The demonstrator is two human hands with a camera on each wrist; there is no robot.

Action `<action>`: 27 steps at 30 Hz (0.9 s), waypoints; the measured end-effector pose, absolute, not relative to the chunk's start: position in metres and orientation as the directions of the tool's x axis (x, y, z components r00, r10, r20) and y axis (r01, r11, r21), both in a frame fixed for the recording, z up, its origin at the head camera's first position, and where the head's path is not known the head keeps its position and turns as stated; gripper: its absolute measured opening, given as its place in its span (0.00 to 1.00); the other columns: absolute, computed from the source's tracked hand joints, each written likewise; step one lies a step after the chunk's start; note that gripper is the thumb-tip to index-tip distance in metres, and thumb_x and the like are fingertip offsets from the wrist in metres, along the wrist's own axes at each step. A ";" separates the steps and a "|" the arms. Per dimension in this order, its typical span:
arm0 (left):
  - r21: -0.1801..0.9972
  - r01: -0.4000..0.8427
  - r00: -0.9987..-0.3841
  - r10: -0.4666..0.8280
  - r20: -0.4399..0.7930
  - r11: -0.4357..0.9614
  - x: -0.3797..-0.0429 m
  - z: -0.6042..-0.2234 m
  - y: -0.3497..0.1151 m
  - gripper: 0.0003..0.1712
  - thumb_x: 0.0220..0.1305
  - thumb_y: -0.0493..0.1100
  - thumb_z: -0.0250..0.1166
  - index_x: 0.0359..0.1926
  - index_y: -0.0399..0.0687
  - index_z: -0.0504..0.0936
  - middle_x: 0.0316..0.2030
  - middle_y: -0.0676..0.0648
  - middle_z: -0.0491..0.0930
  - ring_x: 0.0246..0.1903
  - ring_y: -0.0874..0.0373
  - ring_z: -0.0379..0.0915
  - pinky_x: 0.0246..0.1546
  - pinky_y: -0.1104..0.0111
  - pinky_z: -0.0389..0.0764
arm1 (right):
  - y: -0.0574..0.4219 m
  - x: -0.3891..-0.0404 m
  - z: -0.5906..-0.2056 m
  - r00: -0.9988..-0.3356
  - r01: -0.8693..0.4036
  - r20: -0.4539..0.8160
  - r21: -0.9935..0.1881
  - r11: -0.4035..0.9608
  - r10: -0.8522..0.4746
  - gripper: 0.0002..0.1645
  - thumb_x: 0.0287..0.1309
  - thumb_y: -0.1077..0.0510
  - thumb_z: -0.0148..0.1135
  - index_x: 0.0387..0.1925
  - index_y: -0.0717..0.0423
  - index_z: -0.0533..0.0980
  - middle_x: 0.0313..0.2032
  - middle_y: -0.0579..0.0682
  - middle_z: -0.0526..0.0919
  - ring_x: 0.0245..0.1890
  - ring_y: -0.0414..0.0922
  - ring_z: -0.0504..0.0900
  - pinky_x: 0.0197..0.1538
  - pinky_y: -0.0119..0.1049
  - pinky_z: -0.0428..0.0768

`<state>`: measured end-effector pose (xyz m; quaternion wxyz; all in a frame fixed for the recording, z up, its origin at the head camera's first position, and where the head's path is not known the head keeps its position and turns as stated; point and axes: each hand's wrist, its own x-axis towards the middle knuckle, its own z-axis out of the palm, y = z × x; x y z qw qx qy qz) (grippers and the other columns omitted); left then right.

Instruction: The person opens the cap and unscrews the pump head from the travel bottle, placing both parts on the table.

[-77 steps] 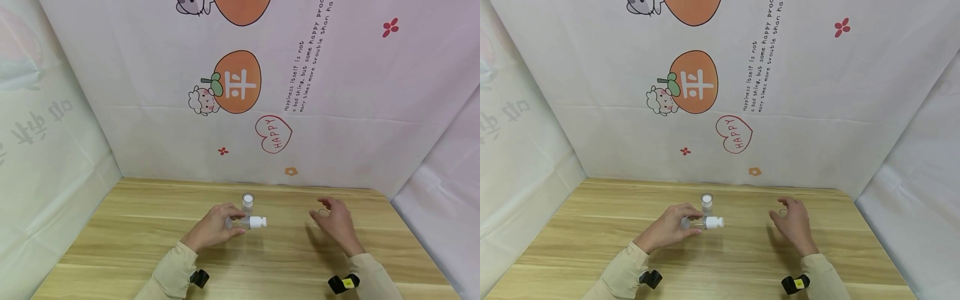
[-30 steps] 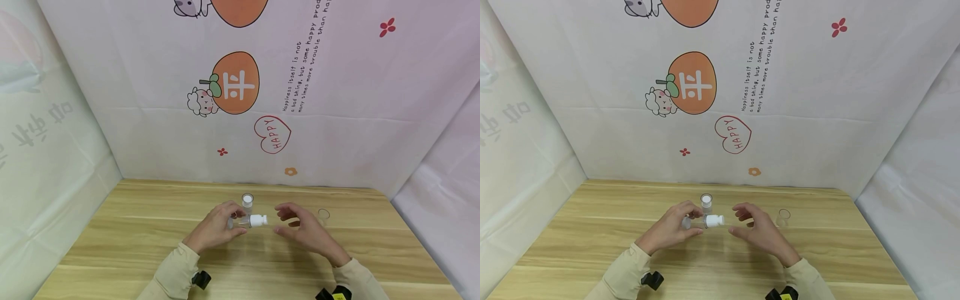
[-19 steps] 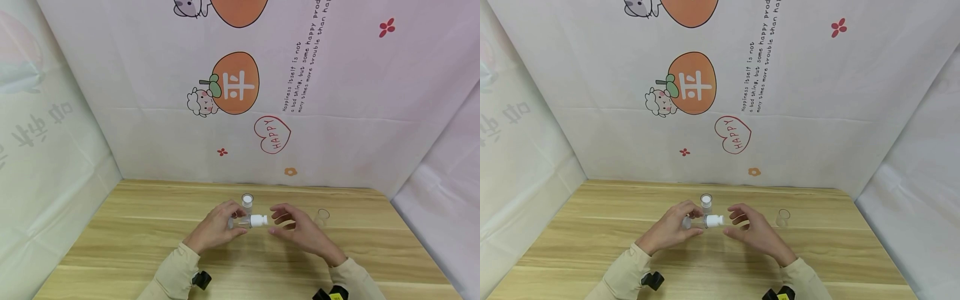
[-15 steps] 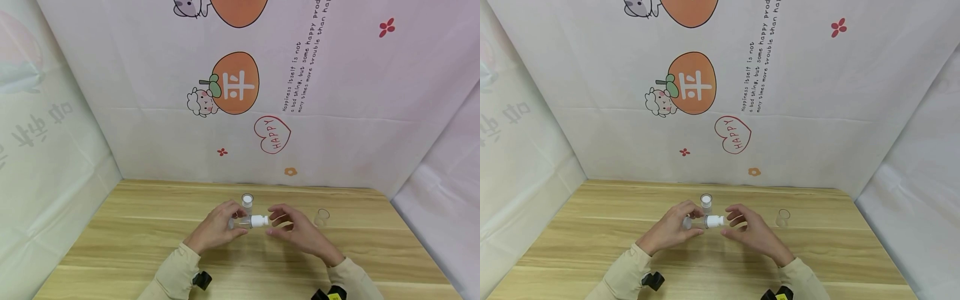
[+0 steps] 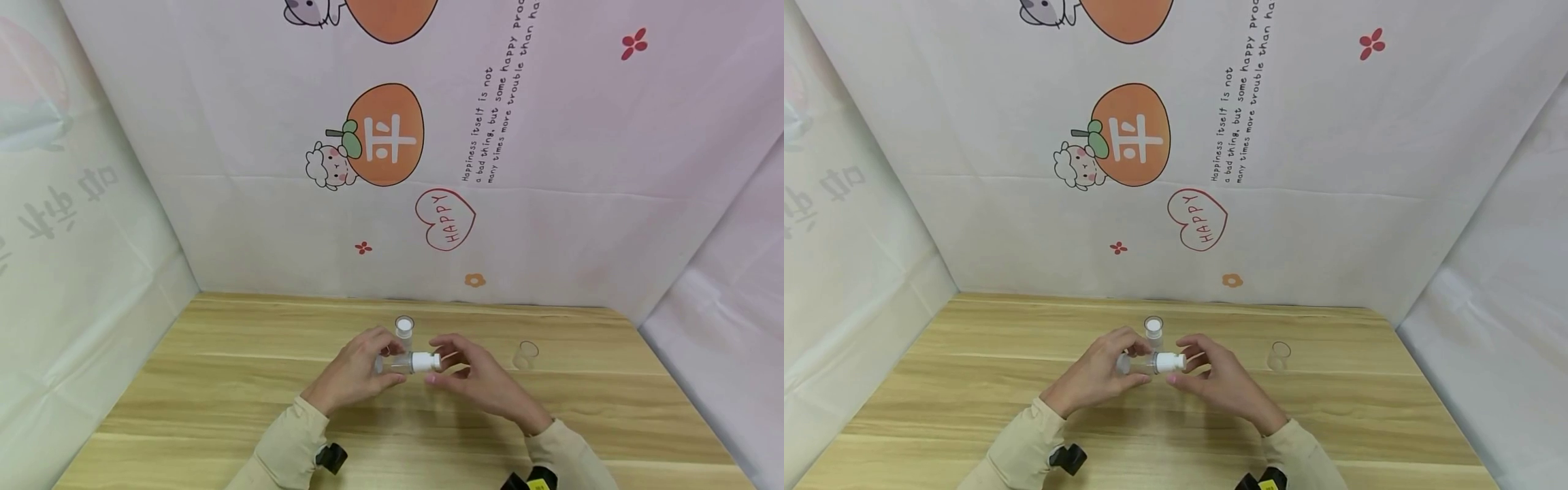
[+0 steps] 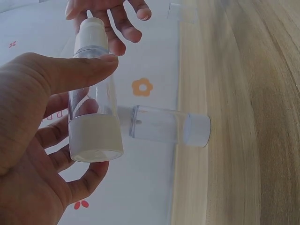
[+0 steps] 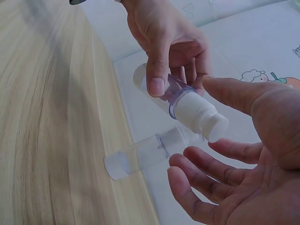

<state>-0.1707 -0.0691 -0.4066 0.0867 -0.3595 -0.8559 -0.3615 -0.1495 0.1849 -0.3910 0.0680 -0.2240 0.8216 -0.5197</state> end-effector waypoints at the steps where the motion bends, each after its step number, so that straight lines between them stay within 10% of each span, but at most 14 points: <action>1: 0.556 0.679 -0.726 0.552 0.411 0.479 -0.170 -0.406 -0.069 0.20 0.54 0.40 0.80 0.46 0.44 0.81 0.42 0.47 0.81 0.41 0.53 0.77 0.43 0.65 0.80 | 0.184 -0.150 -0.391 -0.890 -0.297 0.120 -0.885 0.359 -0.439 0.31 0.61 0.56 0.73 0.62 0.62 0.72 0.48 0.57 0.79 0.47 0.53 0.81 0.47 0.41 0.83; 27: 0.521 0.699 -0.714 0.530 0.458 0.490 -0.168 -0.404 -0.066 0.21 0.52 0.40 0.81 0.46 0.44 0.83 0.42 0.52 0.79 0.42 0.56 0.78 0.43 0.65 0.81 | 0.165 -0.149 -0.392 -0.915 -0.281 0.128 -0.882 0.377 -0.382 0.16 0.71 0.53 0.63 0.49 0.62 0.80 0.36 0.53 0.84 0.32 0.50 0.84 0.32 0.37 0.83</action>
